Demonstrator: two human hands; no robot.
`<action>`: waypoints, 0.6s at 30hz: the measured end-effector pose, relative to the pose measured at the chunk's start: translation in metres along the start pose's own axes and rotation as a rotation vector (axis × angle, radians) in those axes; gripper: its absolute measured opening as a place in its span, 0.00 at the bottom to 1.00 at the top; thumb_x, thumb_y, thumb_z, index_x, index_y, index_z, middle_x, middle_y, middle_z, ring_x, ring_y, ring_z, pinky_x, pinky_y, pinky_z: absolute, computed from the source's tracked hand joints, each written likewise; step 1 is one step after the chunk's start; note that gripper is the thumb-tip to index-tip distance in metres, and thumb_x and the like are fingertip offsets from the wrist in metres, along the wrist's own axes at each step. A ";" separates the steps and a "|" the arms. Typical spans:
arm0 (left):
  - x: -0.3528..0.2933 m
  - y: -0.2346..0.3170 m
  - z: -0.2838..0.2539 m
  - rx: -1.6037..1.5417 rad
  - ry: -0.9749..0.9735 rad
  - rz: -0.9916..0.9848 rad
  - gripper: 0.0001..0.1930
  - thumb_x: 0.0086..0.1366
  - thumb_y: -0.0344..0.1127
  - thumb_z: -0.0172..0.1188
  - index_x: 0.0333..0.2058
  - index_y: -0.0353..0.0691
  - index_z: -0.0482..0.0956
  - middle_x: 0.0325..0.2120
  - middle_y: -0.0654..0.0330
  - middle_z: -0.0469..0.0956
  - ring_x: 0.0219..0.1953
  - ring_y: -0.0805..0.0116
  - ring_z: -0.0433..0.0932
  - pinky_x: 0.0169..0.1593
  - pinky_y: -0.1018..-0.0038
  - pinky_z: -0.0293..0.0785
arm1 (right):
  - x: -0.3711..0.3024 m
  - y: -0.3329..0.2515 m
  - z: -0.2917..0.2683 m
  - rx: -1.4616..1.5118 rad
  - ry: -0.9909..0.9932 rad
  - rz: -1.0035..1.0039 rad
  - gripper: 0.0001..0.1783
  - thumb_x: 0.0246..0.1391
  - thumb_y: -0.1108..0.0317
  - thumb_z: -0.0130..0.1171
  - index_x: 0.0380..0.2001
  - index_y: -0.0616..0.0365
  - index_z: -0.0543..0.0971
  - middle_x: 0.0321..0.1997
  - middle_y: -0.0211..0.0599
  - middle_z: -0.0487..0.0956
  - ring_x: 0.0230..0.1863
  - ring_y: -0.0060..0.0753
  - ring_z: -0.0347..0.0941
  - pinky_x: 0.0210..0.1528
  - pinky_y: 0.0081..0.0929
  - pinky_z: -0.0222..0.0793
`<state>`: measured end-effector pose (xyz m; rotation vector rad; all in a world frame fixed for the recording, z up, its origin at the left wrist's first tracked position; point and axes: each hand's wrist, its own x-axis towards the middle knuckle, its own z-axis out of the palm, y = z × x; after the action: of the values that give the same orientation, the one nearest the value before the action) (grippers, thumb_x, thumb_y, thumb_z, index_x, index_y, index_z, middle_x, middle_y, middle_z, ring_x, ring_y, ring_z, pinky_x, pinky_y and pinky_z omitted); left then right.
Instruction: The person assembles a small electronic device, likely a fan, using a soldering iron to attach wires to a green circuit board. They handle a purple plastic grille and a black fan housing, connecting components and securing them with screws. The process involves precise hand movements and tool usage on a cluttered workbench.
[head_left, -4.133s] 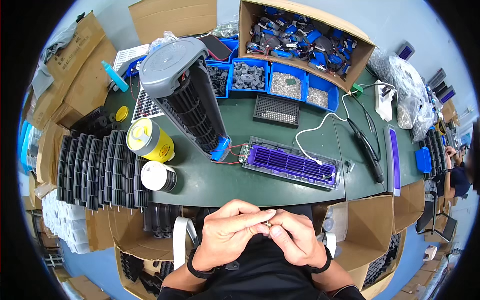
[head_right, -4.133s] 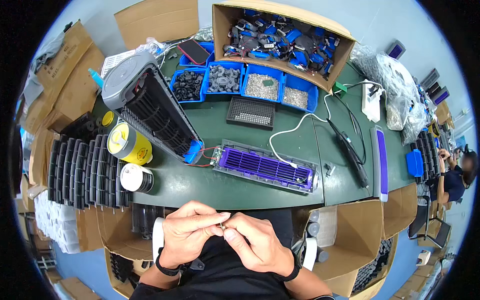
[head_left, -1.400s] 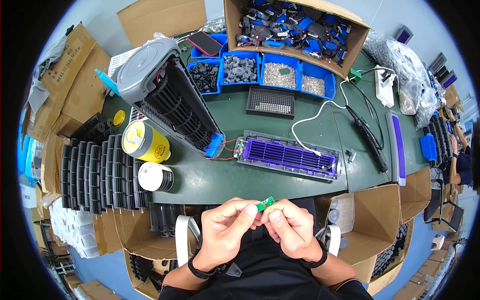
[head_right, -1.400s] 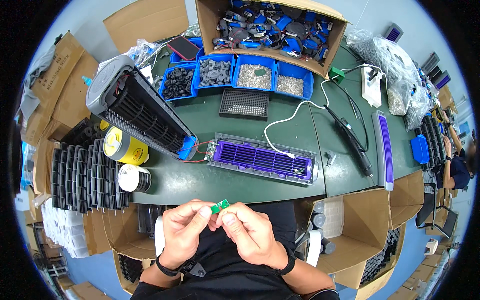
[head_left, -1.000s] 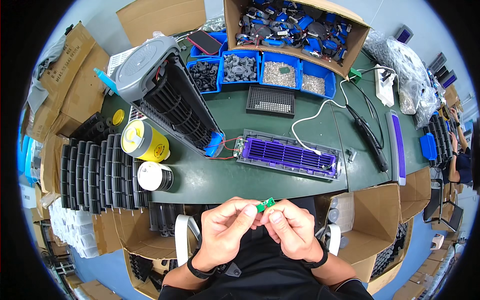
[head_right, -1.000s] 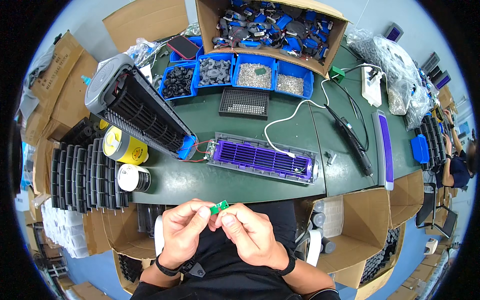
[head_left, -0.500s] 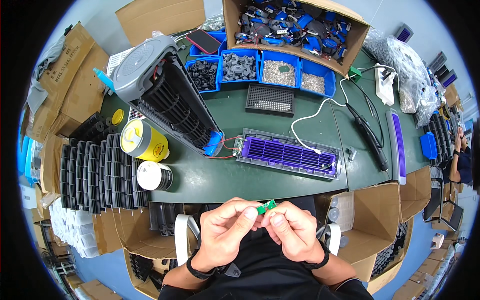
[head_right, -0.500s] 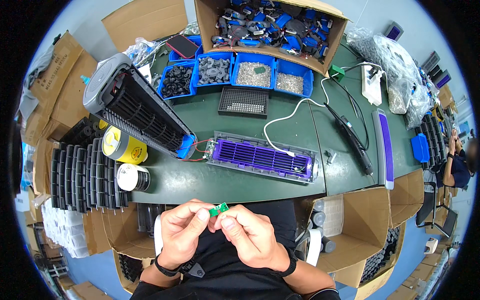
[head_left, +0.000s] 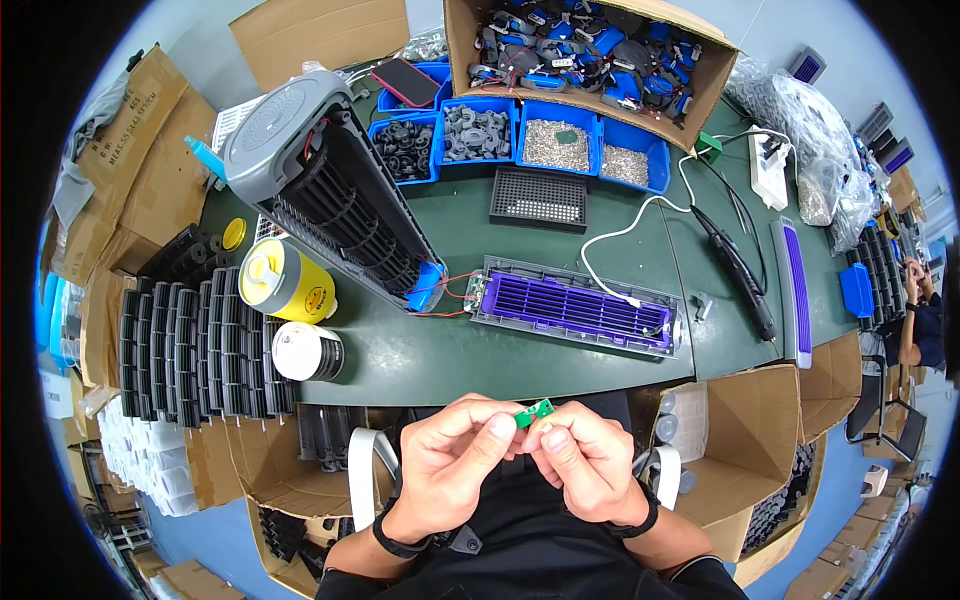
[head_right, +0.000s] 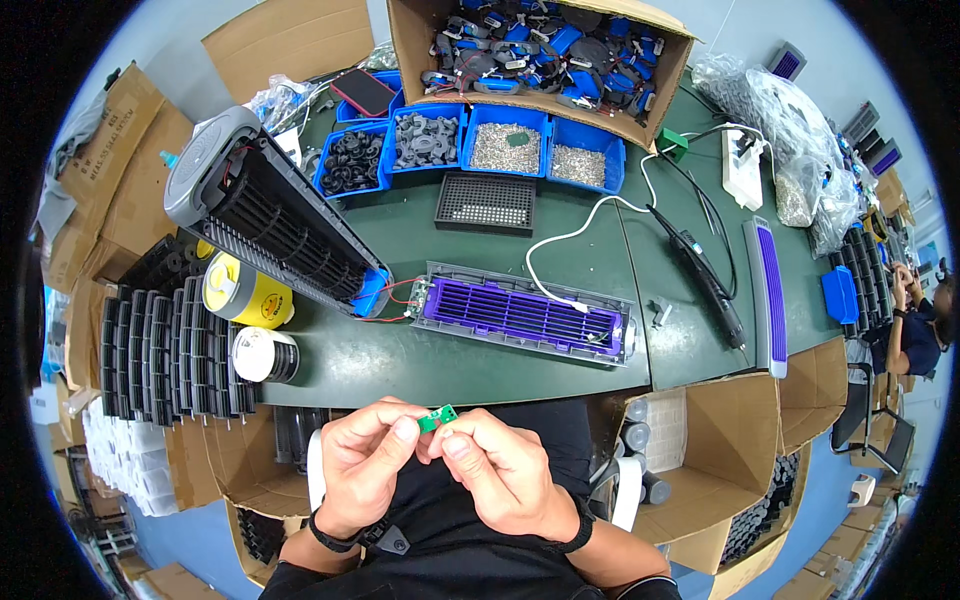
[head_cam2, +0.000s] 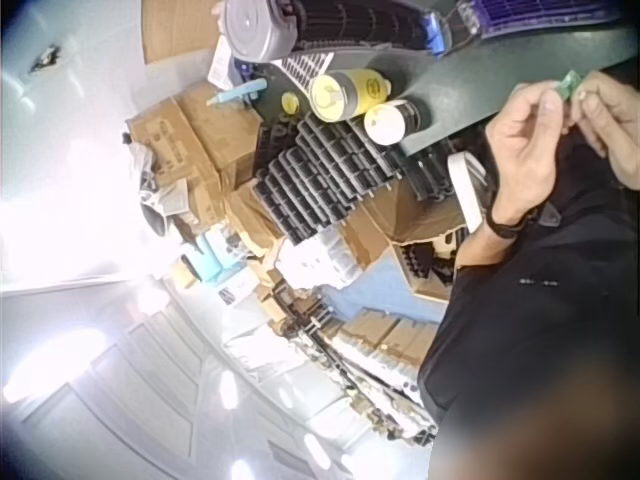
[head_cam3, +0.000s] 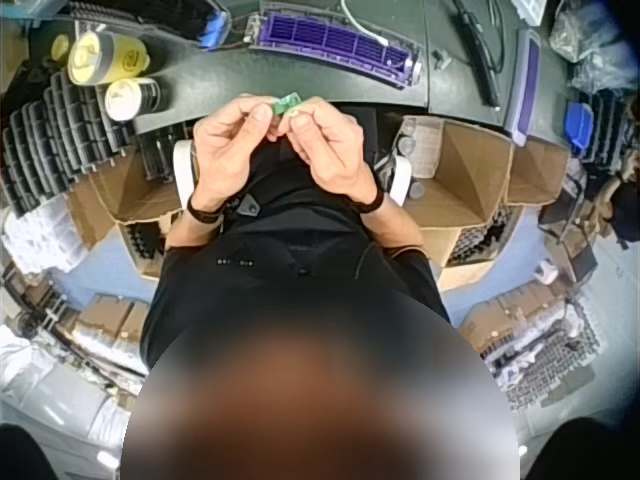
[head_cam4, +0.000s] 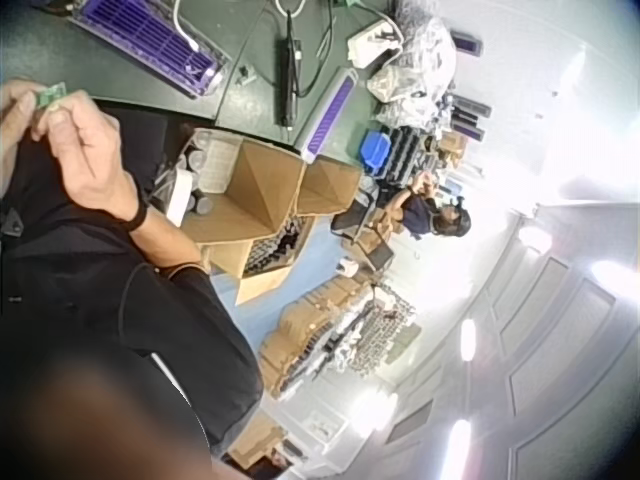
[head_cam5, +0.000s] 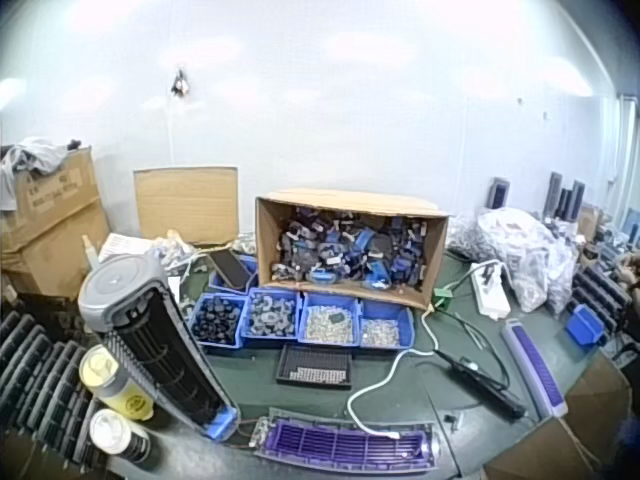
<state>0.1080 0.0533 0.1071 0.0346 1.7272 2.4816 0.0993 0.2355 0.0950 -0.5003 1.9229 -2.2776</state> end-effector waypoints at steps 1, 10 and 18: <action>0.000 0.001 0.002 0.007 0.019 0.002 0.10 0.78 0.29 0.60 0.50 0.29 0.85 0.41 0.54 0.85 0.39 0.69 0.83 0.43 0.71 0.80 | 0.000 0.000 0.000 0.000 0.002 0.000 0.11 0.77 0.69 0.53 0.44 0.66 0.81 0.35 0.35 0.85 0.26 0.18 0.75 0.29 0.21 0.72; -0.001 0.003 -0.001 0.063 -0.047 0.072 0.10 0.76 0.23 0.60 0.52 0.27 0.84 0.45 0.53 0.84 0.46 0.69 0.84 0.52 0.73 0.80 | -0.001 0.001 0.000 0.007 0.002 -0.005 0.11 0.77 0.69 0.53 0.44 0.66 0.80 0.36 0.34 0.84 0.26 0.19 0.75 0.29 0.21 0.73; 0.001 0.004 0.000 0.108 -0.059 0.111 0.12 0.74 0.20 0.60 0.52 0.24 0.83 0.47 0.48 0.83 0.48 0.65 0.84 0.52 0.71 0.80 | 0.001 0.000 0.001 -0.014 0.021 -0.038 0.12 0.78 0.69 0.52 0.42 0.66 0.80 0.31 0.32 0.81 0.23 0.18 0.72 0.26 0.20 0.68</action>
<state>0.1071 0.0520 0.1104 0.2166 1.8815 2.4318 0.0983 0.2343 0.0949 -0.5207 1.9571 -2.3029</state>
